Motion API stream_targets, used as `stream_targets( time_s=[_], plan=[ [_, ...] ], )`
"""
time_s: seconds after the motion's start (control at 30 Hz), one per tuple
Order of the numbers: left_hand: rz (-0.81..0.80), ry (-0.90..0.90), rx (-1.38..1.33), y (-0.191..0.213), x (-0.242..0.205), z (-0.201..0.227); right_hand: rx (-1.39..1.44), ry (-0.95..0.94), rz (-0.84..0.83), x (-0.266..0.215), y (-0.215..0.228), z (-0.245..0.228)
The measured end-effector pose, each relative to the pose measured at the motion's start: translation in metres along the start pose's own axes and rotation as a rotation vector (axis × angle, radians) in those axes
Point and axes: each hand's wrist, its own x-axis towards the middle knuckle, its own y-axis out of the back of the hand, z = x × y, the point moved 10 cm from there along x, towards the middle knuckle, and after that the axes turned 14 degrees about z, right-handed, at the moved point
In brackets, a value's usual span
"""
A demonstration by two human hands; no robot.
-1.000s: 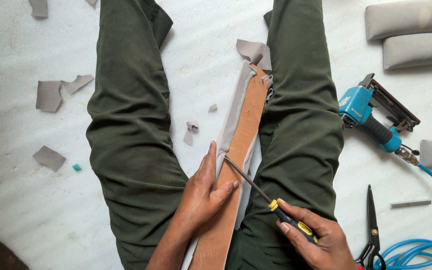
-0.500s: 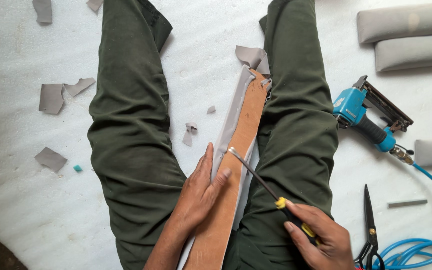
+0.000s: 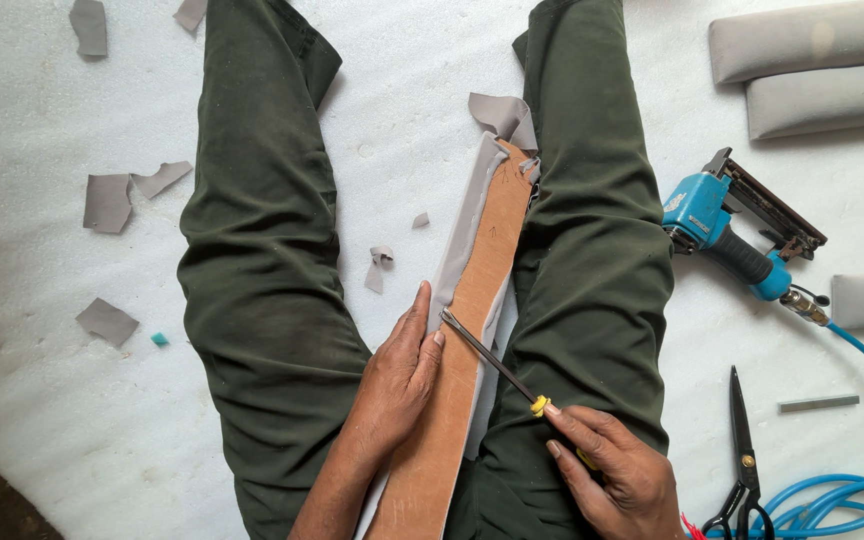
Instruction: The person cuts a piece of light-colored fabric with scissors, then wraps it around a long rectangular foam cushion. They fold the fabric edges and secure them using a pneumatic staple gun, repeating the process along the length of the cushion.
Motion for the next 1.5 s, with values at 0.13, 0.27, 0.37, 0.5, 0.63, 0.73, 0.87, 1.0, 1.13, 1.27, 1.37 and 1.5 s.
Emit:
stream_targets(
  time_s=[0.13, 0.27, 0.37, 0.5, 0.63, 0.73, 0.87, 1.0, 1.13, 1.27, 1.37, 1.5],
  plan=[
    [0.005, -0.022, 0.023, 0.000, 0.000, 0.000, -0.059, 0.046, 0.038, -0.001, 0.000, -0.006],
    [-0.003, -0.006, 0.032, -0.002, 0.000, -0.003, -0.064, 0.077, 0.026, -0.002, -0.005, -0.009],
    [0.003, -0.007, 0.028, -0.003, 0.000, -0.003, 0.137, -0.542, -0.111, -0.016, -0.018, 0.048],
    [-0.013, 0.036, 0.013, -0.003, -0.001, -0.005, 1.197, -1.242, -0.347, -0.043, -0.057, 0.050],
    [0.005, 0.007, 0.013, 0.000, -0.001, 0.001, 0.684, -1.225, -0.342, -0.064, -0.059, 0.079],
    [0.016, -0.028, 0.006, 0.003, 0.000, 0.008, 0.666, -1.097, -0.366, -0.064, -0.070, 0.069],
    [0.013, -0.019, -0.015, 0.004, -0.001, 0.007, 1.513, -1.500, -0.591, -0.084, -0.093, 0.023],
    [0.002, 0.006, 0.027, 0.003, 0.001, 0.005, 1.821, -1.444, -0.670, -0.091, -0.099, 0.013],
    [0.021, -0.064, -0.002, 0.006, -0.004, 0.009, 1.550, -0.949, -0.508, -0.095, -0.066, 0.050],
    [0.025, -0.041, 0.028, 0.004, -0.001, 0.010, 1.126, -0.326, -0.192, -0.067, 0.037, 0.078],
    [0.024, -0.034, 0.052, 0.004, -0.003, 0.011, 0.327, -0.584, 0.073, -0.058, 0.082, 0.149],
    [0.052, -0.136, 0.104, 0.008, -0.004, 0.025, -0.295, -0.463, 0.273, -0.025, 0.099, 0.151]
  ],
)
